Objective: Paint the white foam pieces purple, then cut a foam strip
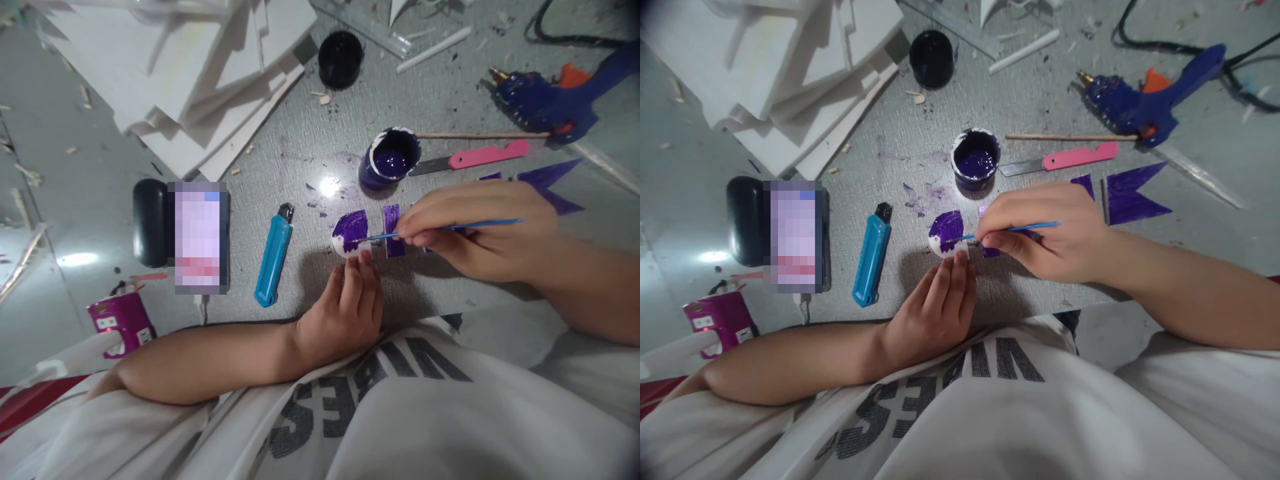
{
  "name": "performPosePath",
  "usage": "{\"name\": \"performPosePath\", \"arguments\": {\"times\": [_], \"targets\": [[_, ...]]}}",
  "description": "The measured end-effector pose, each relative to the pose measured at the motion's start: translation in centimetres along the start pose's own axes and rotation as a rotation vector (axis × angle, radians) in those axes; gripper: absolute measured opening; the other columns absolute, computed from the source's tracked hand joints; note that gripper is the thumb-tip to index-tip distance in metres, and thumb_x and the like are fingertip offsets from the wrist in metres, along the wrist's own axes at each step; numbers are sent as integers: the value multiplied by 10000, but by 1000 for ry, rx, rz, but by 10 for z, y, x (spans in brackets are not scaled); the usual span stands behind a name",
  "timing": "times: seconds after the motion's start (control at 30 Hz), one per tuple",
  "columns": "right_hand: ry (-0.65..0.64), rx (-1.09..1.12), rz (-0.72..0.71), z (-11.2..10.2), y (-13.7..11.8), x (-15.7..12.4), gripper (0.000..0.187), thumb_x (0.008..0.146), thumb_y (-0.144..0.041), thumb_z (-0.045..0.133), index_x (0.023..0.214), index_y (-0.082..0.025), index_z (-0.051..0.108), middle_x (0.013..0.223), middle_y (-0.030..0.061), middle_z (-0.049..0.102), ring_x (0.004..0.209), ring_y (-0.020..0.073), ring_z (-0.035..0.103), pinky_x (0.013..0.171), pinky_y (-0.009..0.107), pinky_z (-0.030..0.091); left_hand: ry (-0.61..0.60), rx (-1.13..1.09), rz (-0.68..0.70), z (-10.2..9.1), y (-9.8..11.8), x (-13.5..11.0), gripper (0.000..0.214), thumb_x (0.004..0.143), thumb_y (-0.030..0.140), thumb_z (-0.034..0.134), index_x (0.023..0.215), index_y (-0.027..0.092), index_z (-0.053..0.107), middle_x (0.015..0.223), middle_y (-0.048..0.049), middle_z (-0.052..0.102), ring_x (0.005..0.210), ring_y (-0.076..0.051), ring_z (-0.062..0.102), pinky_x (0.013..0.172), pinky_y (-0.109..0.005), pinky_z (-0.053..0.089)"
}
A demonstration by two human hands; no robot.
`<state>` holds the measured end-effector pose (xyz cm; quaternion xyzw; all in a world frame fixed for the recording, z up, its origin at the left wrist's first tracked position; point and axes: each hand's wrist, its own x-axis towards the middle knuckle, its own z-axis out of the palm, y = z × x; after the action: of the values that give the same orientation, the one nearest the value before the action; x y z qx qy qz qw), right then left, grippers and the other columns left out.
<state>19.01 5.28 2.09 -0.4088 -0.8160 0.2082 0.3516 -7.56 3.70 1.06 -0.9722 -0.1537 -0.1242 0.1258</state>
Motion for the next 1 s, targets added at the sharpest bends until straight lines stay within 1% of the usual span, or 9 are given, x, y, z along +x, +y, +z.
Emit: {"name": "performPosePath", "arguments": {"times": [0.1,0.17,0.33,0.47,0.53,0.63,0.73,0.9,1.0], "targets": [[42,-40,-2,-1,-2,-1,74,1110,-153,695,1091,-212,736,967,63,856,895,154,832,801,272,666,-13,-10,2,0,1,-1,296,1106,98,599,1226,-19,843,1264,-261,875,1050,-273,869,891,-333,706],[50,-16,13,-1,-2,-1,76,1122,-174,684,1100,-229,732,981,52,858,908,149,837,801,267,666,-16,-4,6,0,1,-2,288,1112,114,617,1236,-17,841,1275,-266,872,1058,-271,865,902,-333,704],[-31,48,-11,-1,0,1,78,1153,-230,655,1096,-230,708,930,25,836,854,116,818,770,235,659,-16,3,-1,2,2,-3,292,1110,109,611,1242,-9,844,1276,-257,874,1053,-270,866,906,-335,706],[37,-35,-1,0,0,0,78,1140,-192,664,1096,-233,714,960,27,846,900,129,824,810,259,674,-12,-10,-1,1,1,-1,329,1095,74,558,1219,-22,847,1260,-248,879,1032,-268,873,880,-329,708],[71,-26,6,0,1,0,90,1147,-208,659,1090,-242,721,966,16,850,910,128,831,798,259,671,-1,-5,-5,1,1,-1,325,1096,74,563,1217,-19,849,1247,-236,885,1020,-263,874,875,-324,708],[30,36,20,-1,2,1,120,1165,-267,642,1075,-254,720,949,3,846,874,120,832,757,248,663,9,4,-14,1,1,-1,311,1099,79,580,1217,-17,850,1238,-230,888,1014,-258,872,877,-324,707],[-40,47,-18,-2,2,3,87,1143,-234,671,1072,-245,720,926,17,847,841,126,831,748,240,663,-6,7,-7,0,1,-1,301,1105,89,589,1219,-5,851,1254,-238,883,1030,-261,869,892,-328,704],[63,-64,-28,0,-2,2,94,1075,-145,723,1080,-237,745,989,52,873,918,164,857,854,266,692,-10,11,-1,-1,-1,0,332,1099,75,552,1204,8,859,1249,-224,888,1019,-249,868,887,-316,701],[63,-10,-29,1,-1,0,88,1070,-141,733,1093,-224,747,978,56,867,927,161,857,869,258,690,-5,12,-1,-2,-1,1,348,1099,69,533,1200,7,860,1238,-215,892,1017,-248,873,882,-313,702]]}}
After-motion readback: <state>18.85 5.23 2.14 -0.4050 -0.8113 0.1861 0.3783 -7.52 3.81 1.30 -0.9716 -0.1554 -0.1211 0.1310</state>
